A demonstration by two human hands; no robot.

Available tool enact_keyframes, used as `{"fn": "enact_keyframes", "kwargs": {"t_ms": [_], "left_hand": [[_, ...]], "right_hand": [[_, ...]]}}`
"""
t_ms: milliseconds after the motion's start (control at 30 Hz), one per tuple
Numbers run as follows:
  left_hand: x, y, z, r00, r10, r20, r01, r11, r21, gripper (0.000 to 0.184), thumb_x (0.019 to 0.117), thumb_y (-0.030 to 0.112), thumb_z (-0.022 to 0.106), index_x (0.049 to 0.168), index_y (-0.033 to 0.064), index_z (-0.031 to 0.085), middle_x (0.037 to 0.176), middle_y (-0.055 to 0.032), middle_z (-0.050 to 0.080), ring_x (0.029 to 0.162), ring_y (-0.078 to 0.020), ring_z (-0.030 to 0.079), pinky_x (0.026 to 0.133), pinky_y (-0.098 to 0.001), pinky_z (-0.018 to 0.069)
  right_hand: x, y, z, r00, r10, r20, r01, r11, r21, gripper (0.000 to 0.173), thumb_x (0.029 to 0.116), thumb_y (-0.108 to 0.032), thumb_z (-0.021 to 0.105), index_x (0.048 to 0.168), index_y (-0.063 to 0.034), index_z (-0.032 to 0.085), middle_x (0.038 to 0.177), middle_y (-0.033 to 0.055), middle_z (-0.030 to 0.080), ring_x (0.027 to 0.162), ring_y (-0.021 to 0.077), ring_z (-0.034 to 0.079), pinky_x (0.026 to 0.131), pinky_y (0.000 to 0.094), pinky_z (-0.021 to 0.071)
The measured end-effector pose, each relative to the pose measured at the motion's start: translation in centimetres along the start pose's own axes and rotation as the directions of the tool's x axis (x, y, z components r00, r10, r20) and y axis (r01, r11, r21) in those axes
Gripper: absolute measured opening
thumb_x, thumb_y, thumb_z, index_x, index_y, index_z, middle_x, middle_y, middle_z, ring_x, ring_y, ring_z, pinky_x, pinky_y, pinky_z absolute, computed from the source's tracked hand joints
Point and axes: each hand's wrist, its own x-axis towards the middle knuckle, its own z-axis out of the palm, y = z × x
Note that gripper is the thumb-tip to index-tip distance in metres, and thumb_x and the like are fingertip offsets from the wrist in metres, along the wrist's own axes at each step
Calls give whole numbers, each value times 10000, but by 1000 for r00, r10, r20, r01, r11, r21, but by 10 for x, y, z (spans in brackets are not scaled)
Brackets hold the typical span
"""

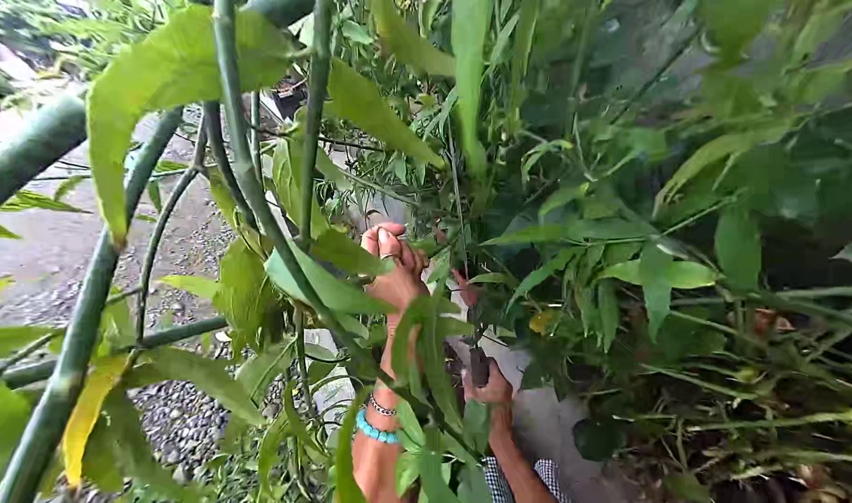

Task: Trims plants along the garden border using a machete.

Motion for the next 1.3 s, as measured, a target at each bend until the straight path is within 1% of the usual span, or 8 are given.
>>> {"fn": "enact_keyframes", "kwargs": {"t_ms": [133,433,533,633,833,967,1133,1300], "left_hand": [[-3,-2,10,991,130,18,-131,990,43,265,1103,185,293,996,173,535,556,148,401,458,28,420,501,-148,431],[-15,-17,10,992,117,-46,-110,986,127,265,1095,141,307,959,150,534,566,140,447,461,14,451,522,-167,472],[-16,-6,-1,997,71,7,-72,987,143,263,1113,223,309,1010,161,543,577,110,404,456,0,410,487,-164,426],[-9,-6,-8,1000,4,-30,-1,995,97,270,1107,176,294,953,177,516,526,131,368,419,3,382,469,-180,428],[-9,4,-2,999,-29,-24,30,999,36,275,1114,195,273,953,181,496,522,121,335,407,-16,358,455,-188,408],[-24,-6,-1,997,53,48,-55,998,43,258,1115,240,302,994,181,523,559,108,384,450,-10,402,491,-173,427],[-22,-19,14,992,120,-28,-117,989,94,243,1098,167,334,965,168,538,576,116,430,464,-3,431,504,-172,446],[-23,-15,5,995,91,-43,-83,983,163,275,1113,216,318,949,181,537,576,127,421,454,15,412,486,-153,423]], "right_hand": [[43,-4,25,1000,1,15,-1,999,-32,344,952,-134,674,1178,126,663,1028,275,716,970,365,704,928,518,535],[115,-83,12,983,-46,175,22,991,132,494,1049,-171,583,1456,70,441,1265,322,610,1107,420,634,948,545,518],[124,-31,54,969,-231,-83,240,963,121,529,1018,-223,605,1406,121,497,1206,355,638,1108,422,656,976,516,534],[88,-41,15,990,-125,71,126,992,-7,535,978,-152,657,1404,133,502,1343,335,595,1288,408,582,1118,514,441],[-14,1,-15,997,53,63,-52,998,-23,394,943,-96,680,1250,142,622,1041,317,703,975,431,704,910,579,539],[23,1,-6,984,115,138,-97,987,-130,405,978,-163,661,1293,89,624,1137,286,702,1088,405,687,994,558,515],[68,-26,16,995,-95,7,95,994,60,399,921,-67,685,1246,155,622,1132,328,687,1078,417,685,997,545,518],[121,-74,19,964,-25,264,12,999,49,514,1085,-218,513,1513,45,407,1428,308,539,1321,415,541,1110,547,422]]}}
